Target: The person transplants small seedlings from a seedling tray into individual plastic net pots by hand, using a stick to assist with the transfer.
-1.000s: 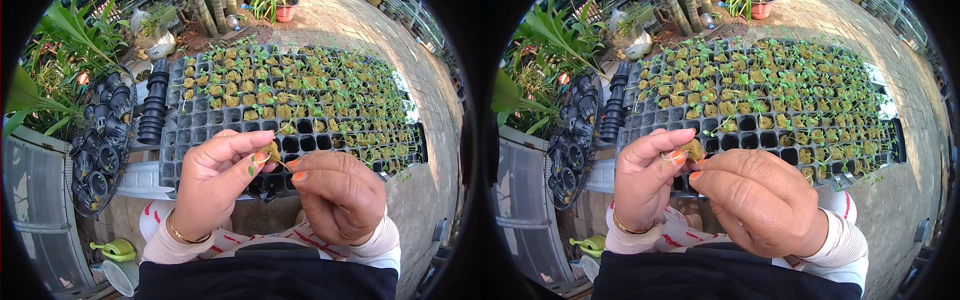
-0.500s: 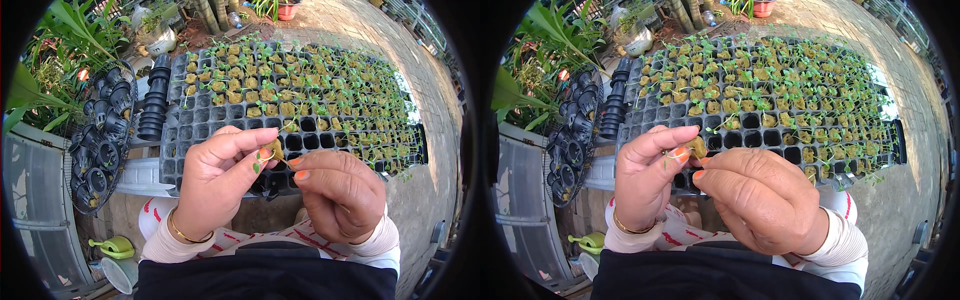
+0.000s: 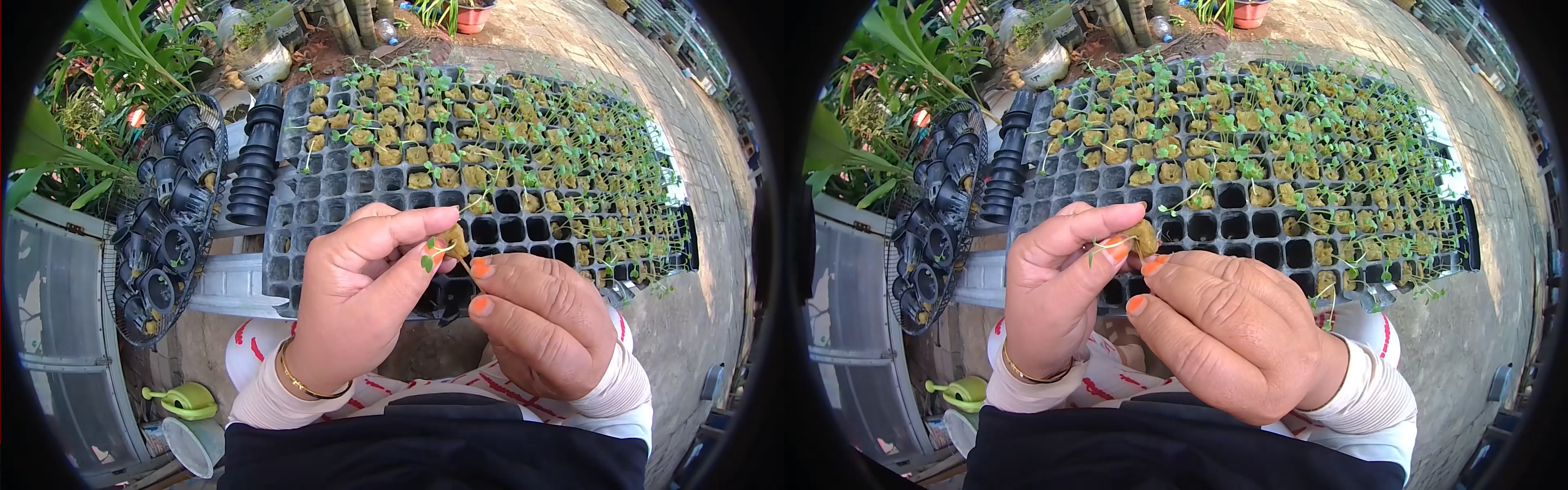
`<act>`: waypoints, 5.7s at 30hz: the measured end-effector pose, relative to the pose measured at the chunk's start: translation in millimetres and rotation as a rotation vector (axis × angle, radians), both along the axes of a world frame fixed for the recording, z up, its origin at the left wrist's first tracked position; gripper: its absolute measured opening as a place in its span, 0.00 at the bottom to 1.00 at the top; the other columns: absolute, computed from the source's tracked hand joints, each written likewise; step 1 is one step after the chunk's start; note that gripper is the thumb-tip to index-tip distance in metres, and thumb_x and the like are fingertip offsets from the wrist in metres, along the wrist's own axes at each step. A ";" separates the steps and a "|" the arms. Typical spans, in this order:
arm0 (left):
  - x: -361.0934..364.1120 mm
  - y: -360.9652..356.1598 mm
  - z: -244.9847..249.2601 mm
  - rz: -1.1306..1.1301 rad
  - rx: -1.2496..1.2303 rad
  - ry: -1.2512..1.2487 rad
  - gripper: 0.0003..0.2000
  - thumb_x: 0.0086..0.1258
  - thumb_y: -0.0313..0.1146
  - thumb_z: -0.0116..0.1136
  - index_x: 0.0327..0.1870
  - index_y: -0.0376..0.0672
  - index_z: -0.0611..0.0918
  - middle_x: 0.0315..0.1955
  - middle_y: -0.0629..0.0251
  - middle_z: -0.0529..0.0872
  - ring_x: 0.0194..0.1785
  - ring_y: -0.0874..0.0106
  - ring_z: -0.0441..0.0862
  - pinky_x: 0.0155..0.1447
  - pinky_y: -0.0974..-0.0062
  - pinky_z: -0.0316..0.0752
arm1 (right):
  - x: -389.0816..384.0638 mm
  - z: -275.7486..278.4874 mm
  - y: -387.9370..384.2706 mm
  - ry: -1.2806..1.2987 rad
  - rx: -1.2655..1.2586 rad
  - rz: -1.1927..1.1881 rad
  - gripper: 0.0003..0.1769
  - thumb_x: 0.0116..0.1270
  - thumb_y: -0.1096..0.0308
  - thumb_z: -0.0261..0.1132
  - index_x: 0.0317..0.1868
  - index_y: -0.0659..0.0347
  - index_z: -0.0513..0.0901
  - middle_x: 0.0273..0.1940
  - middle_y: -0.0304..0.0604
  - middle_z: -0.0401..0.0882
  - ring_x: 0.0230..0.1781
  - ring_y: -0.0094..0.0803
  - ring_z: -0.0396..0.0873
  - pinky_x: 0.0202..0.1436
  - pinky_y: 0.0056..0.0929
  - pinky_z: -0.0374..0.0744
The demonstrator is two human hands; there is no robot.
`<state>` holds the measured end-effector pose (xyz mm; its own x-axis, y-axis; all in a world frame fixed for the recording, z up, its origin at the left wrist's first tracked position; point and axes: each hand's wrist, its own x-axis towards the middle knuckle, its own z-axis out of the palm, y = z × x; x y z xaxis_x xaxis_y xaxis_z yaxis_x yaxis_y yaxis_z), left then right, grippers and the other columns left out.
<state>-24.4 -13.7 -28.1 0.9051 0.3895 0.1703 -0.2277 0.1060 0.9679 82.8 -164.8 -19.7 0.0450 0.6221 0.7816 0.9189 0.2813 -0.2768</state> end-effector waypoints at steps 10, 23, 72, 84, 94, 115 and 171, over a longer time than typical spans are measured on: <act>1.3 -2.0 -2.4 0.042 -0.044 -0.005 0.12 0.67 0.21 0.52 0.49 0.31 0.79 0.35 0.63 0.79 0.42 0.74 0.80 0.48 0.76 0.77 | -0.1 -0.1 -0.6 -0.003 0.010 0.036 0.16 0.46 0.75 0.66 0.38 0.72 0.81 0.38 0.58 0.79 0.35 0.46 0.82 0.31 0.30 0.82; 1.6 -2.6 -2.8 0.040 -0.038 -0.011 0.11 0.66 0.20 0.52 0.49 0.31 0.79 0.35 0.65 0.77 0.40 0.77 0.79 0.46 0.80 0.75 | 0.2 0.5 -0.3 -0.019 0.026 0.020 0.16 0.45 0.75 0.66 0.37 0.72 0.81 0.38 0.59 0.79 0.35 0.46 0.82 0.31 0.30 0.81; -8.8 6.6 17.6 -0.398 -0.379 0.263 0.32 0.61 0.24 0.59 0.66 0.32 0.60 0.36 0.63 0.79 0.40 0.79 0.77 0.43 0.86 0.72 | -0.7 24.0 -7.7 0.405 -0.376 0.038 0.11 0.48 0.80 0.67 0.35 0.64 0.81 0.31 0.43 0.72 0.28 0.32 0.72 0.28 0.26 0.71; -9.9 4.4 18.9 -0.233 -0.216 0.237 0.27 0.60 0.21 0.57 0.63 0.33 0.66 0.36 0.66 0.78 0.37 0.84 0.74 0.42 0.89 0.68 | 11.4 31.7 -17.5 0.589 -0.430 0.150 0.09 0.47 0.79 0.65 0.32 0.64 0.81 0.28 0.41 0.75 0.29 0.31 0.74 0.28 0.25 0.70; -13.6 6.0 14.9 -0.127 -0.098 0.156 0.22 0.62 0.17 0.53 0.60 0.35 0.69 0.36 0.71 0.76 0.37 0.87 0.72 0.42 0.89 0.68 | 2.0 34.7 -17.5 0.879 -0.541 0.211 0.06 0.54 0.71 0.66 0.30 0.65 0.81 0.28 0.41 0.78 0.26 0.27 0.73 0.29 0.23 0.69; -16.6 10.8 15.5 -0.043 -0.308 0.052 0.19 0.63 0.23 0.56 0.56 0.32 0.71 0.37 0.65 0.79 0.38 0.75 0.80 0.40 0.76 0.79 | 0.7 24.4 -9.9 0.747 -0.591 0.327 0.09 0.56 0.82 0.60 0.39 0.65 0.79 0.31 0.43 0.76 0.29 0.37 0.75 0.35 0.30 0.73; -54.1 88.3 4.9 0.873 0.857 0.331 0.15 0.59 0.27 0.63 0.45 0.28 0.78 0.35 0.54 0.82 0.36 0.68 0.81 0.44 0.75 0.76 | -22.2 7.0 14.1 1.124 -0.246 0.155 0.17 0.57 0.81 0.66 0.47 0.70 0.76 0.37 0.36 0.73 0.24 0.10 0.66 0.26 0.08 0.64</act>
<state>-78.5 74.7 -23.2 0.4507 0.7539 0.4780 0.3601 -0.6435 0.6754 60.6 -150.7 -12.7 0.5467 0.8114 0.2065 0.0810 0.1942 -0.9776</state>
